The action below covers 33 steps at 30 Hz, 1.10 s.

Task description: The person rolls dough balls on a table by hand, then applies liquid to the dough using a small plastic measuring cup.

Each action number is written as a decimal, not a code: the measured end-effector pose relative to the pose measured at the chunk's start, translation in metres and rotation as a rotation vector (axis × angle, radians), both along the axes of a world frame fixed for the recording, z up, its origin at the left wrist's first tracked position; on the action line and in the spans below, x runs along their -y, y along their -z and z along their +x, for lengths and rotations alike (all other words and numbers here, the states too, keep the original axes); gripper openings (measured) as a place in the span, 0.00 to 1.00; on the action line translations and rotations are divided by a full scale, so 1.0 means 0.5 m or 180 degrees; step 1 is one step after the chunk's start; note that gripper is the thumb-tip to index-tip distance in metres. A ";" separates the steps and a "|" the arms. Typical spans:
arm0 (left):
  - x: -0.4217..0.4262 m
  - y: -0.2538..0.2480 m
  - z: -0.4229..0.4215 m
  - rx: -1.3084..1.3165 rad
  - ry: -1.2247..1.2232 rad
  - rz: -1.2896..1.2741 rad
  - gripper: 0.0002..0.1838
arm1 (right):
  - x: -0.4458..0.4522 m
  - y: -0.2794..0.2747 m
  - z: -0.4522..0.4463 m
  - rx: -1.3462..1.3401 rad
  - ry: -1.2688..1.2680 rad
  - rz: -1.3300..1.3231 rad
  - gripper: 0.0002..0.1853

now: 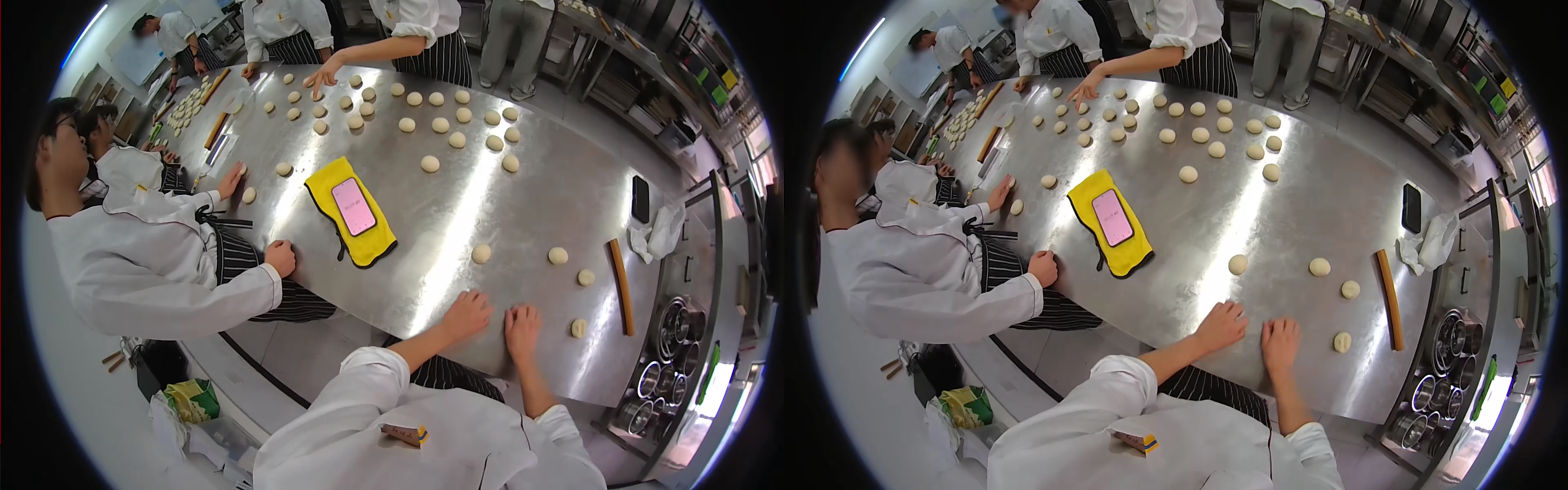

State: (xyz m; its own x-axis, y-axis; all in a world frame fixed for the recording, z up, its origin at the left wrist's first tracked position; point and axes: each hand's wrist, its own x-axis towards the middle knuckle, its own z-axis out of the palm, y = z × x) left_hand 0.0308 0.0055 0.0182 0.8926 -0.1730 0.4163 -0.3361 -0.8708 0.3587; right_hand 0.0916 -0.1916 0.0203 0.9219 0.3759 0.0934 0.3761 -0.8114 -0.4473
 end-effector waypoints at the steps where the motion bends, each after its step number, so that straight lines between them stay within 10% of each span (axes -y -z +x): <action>1: -0.017 -0.003 -0.008 -0.0330 -0.0232 0.0035 0.08 | 0.021 0.008 0.004 -0.0318 0.0117 0.0009 0.09; 4: -0.050 0.006 -0.042 -0.0421 -0.0704 0.0141 0.07 | 0.071 0.019 -0.050 0.0931 0.0121 0.0100 0.09; 11: -0.034 0.007 0.006 -0.0780 -0.0520 -0.0016 0.09 | 0.024 0.010 -0.007 -0.0083 -0.0133 -0.0085 0.09; 33: -0.009 0.015 -0.033 0.0098 -0.0233 -0.0042 0.08 | 0.038 0.011 -0.065 0.0661 -0.0036 -0.0018 0.11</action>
State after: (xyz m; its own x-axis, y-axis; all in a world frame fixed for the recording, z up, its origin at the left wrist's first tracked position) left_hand 0.0143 0.0099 0.0109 0.8894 -0.1022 0.4456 -0.2828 -0.8887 0.3608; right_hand 0.0589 -0.2107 0.0146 0.8788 0.3871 0.2789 0.4689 -0.8089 -0.3547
